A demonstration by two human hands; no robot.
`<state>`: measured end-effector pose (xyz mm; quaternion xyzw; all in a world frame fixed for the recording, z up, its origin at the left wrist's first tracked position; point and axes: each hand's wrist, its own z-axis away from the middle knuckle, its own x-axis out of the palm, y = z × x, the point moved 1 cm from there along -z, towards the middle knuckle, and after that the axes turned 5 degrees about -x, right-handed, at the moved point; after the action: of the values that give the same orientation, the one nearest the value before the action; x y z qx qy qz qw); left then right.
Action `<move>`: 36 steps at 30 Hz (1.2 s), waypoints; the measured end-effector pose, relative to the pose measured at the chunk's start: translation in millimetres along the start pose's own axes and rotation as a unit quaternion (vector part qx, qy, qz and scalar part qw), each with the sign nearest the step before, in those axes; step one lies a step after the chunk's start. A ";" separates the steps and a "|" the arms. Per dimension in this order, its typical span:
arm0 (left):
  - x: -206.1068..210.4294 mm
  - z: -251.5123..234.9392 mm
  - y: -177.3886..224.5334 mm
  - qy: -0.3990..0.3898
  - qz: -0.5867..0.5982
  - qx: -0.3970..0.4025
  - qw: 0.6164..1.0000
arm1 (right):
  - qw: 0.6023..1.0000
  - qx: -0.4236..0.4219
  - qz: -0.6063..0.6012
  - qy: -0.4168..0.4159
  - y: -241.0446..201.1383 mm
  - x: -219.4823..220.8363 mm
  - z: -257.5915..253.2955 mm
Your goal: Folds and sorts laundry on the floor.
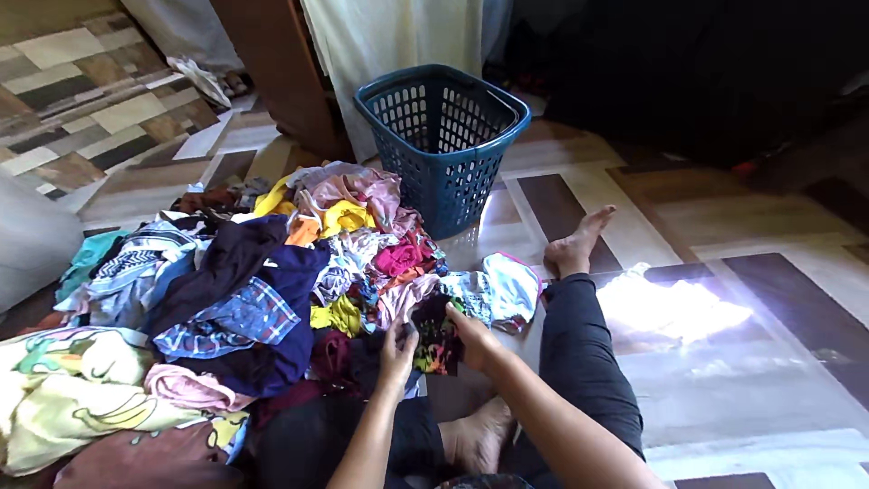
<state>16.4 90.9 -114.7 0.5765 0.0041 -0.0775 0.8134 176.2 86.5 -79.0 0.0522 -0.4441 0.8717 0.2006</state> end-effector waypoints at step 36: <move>20.3 2.7 -83.9 -0.197 -0.260 -0.217 0.920 | 0.762 -0.030 0.641 0.084 26.0 -152.4 -83.0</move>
<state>25.3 58.7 -194.4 0.3377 0.0106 -0.3951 0.8542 312.4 92.6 -189.4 -0.3244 -0.3812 0.7842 -0.3667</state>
